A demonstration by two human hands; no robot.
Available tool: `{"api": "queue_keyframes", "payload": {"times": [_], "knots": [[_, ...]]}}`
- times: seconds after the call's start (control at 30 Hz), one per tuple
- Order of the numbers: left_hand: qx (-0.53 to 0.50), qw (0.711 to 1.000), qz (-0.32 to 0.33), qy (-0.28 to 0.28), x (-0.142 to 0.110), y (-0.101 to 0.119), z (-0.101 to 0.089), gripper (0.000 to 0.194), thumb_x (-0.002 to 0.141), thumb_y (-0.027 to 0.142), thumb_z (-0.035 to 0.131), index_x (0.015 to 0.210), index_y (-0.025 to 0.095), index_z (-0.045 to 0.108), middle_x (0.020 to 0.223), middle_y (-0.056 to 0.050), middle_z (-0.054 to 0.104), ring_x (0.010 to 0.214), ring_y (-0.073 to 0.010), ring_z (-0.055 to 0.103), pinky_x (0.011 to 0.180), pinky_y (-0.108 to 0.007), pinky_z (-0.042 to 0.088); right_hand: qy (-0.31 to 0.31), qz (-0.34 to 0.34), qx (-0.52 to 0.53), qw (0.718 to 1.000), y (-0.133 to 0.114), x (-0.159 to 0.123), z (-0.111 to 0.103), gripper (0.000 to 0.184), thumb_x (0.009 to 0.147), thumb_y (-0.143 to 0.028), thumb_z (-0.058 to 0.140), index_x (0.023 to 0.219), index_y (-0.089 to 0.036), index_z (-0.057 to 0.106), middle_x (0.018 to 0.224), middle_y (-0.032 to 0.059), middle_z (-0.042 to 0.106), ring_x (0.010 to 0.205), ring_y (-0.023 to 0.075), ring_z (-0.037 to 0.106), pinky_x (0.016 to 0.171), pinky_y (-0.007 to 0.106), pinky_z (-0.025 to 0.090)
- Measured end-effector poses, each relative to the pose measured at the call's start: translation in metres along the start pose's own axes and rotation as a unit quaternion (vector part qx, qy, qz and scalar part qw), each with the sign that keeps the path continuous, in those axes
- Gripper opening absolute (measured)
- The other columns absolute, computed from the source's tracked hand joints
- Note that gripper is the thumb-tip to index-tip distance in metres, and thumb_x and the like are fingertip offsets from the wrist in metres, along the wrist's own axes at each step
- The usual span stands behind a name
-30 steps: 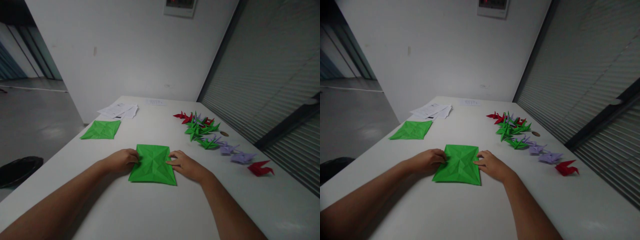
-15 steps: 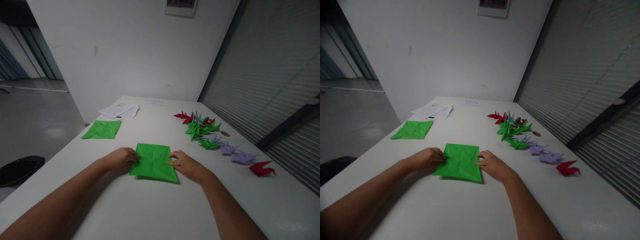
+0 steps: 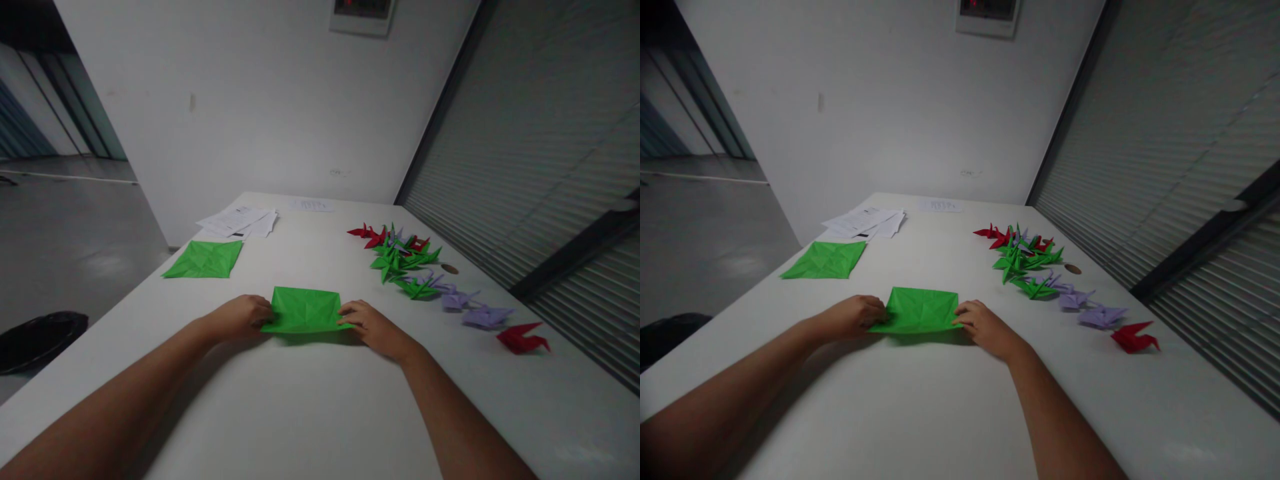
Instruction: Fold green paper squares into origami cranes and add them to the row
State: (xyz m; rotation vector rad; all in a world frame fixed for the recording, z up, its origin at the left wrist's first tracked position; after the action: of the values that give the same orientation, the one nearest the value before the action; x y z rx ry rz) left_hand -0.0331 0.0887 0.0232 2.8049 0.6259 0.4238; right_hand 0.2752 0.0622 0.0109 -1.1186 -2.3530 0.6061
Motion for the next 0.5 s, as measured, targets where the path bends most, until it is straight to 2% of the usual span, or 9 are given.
{"api": "queue_keyframes", "payload": {"times": [0.13, 0.3, 0.4, 0.5], "knots": [[-0.022, 0.999, -0.028, 0.024, 0.000, -0.006, 0.001, 0.019, 0.097, 0.026, 0.060, 0.085, 0.018, 0.072, 0.080, -0.007, 0.070, 0.074, -0.0179, 0.066, 0.070, -0.025, 0.048, 0.010, 0.020, 0.026, 0.999, 0.002, 0.003, 0.001, 0.023, 0.092, -0.014, 0.061, 0.102, -0.023, 0.080, 0.118, 0.0101, 0.071, 0.113, 0.0247, 0.062, 0.104, 0.042, 0.049], [-0.079, 0.988, -0.120, 0.049, -0.001, -0.018, 0.007, 0.025, 0.095, 0.029, 0.059, 0.076, 0.016, 0.068, 0.068, -0.001, 0.062, 0.058, -0.0118, 0.055, 0.057, -0.021, 0.038, 0.017, 0.047, 0.044, 0.998, 0.003, 0.009, 0.004, 0.019, 0.095, -0.020, 0.057, 0.092, -0.019, 0.076, 0.100, 0.0091, 0.074, 0.100, 0.0246, 0.065, 0.095, 0.039, 0.050], [-0.147, 0.973, -0.172, 0.045, -0.001, -0.024, 0.012, 0.021, 0.093, 0.030, 0.060, 0.083, 0.015, 0.070, 0.067, 0.001, 0.062, 0.060, -0.0120, 0.054, 0.057, -0.021, 0.038, 0.033, 0.069, 0.025, 0.997, 0.004, 0.010, 0.003, 0.021, 0.096, -0.022, 0.054, 0.084, -0.019, 0.072, 0.091, 0.0076, 0.071, 0.090, 0.0229, 0.064, 0.086, 0.036, 0.049], [-0.189, 0.955, -0.220, 0.060, 0.000, -0.028, 0.015, 0.016, 0.089, 0.030, 0.062, 0.093, 0.016, 0.070, 0.072, 0.001, 0.065, 0.064, -0.0138, 0.057, 0.059, -0.022, 0.040, 0.046, 0.090, 0.009, 0.995, 0.005, 0.011, 0.003, 0.020, 0.093, -0.020, 0.056, 0.080, -0.019, 0.069, 0.090, 0.0070, 0.070, 0.089, 0.0226, 0.064, 0.083, 0.034, 0.048]]}}
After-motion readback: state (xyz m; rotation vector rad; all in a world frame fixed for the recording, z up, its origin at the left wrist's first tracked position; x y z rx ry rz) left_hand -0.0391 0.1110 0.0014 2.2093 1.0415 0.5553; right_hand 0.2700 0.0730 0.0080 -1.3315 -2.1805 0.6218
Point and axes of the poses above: each hand's wrist, its own x-axis towards the middle knuckle, its own z-axis out of the palm, y = z × x, the point moved 5 cm from there along x, towards the middle knuckle
